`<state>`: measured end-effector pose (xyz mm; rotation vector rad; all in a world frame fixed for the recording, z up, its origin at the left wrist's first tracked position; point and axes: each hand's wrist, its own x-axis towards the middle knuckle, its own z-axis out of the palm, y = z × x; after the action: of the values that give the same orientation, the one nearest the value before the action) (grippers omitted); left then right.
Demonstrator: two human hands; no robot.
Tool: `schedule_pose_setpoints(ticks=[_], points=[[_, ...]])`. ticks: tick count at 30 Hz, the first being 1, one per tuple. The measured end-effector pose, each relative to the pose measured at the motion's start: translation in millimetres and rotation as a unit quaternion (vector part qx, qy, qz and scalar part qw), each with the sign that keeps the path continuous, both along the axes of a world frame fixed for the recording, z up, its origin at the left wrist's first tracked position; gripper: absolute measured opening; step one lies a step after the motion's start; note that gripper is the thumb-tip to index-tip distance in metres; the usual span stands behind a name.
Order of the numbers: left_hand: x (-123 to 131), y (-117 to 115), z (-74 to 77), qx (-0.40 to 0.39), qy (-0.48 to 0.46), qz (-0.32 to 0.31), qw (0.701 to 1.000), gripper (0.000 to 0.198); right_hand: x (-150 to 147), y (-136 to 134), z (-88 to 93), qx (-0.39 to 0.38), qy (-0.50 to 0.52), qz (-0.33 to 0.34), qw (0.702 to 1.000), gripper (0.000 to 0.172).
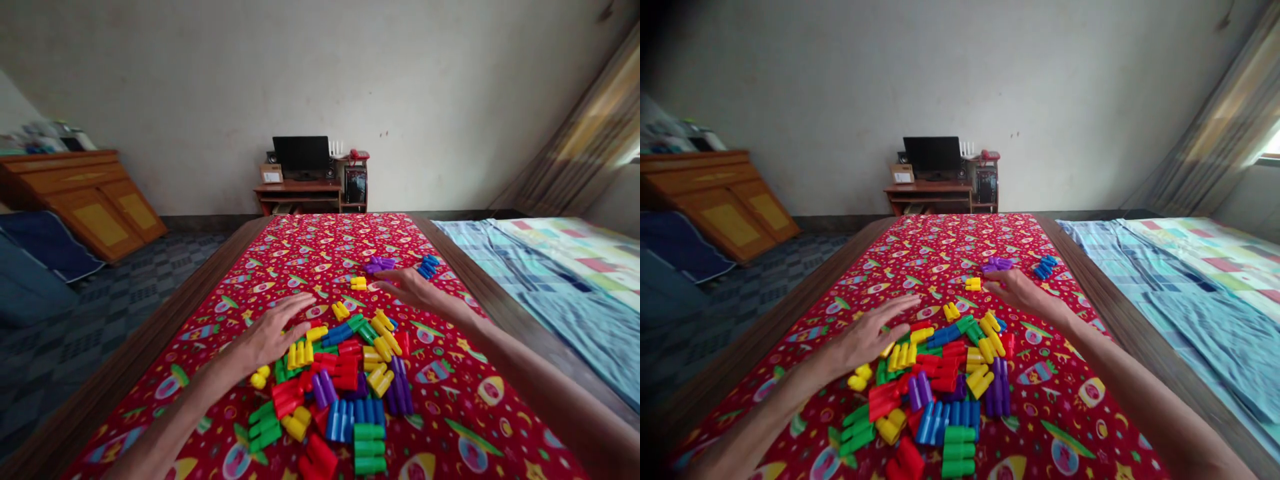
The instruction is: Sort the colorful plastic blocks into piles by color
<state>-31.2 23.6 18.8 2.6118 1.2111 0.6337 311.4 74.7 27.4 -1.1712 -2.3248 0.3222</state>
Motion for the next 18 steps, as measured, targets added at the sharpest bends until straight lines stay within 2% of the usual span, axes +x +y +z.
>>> schedule_pose_setpoints(ticks=[3,5,8,10,12,18], points=[[11,-56,3.3,0.08,0.096,-0.087,0.988,0.063,9,-59,-27.4,-0.038,-0.046,0.062,0.996,0.061],[22,-94,-3.1,0.135,0.151,-0.163,0.966,0.067,16,-86,-45.9,-0.069,-0.075,0.087,0.991,0.076],[40,-125,-21.6,0.21,0.184,-0.246,0.928,0.049,17,-102,-63.5,-0.084,-0.076,0.099,0.989,0.084],[49,-125,-32.2,0.211,0.189,-0.257,0.924,0.043,9,-100,-67.3,-0.078,-0.053,0.099,0.991,0.081],[54,-112,-37.1,0.187,0.189,-0.24,0.934,0.041,-3,-91,-67.2,-0.071,-0.024,0.101,0.992,0.075],[39,-63,-29.8,0.145,0.156,-0.133,0.968,0.037,-38,-60,-62.9,-0.075,0.025,0.098,0.992,0.066]])
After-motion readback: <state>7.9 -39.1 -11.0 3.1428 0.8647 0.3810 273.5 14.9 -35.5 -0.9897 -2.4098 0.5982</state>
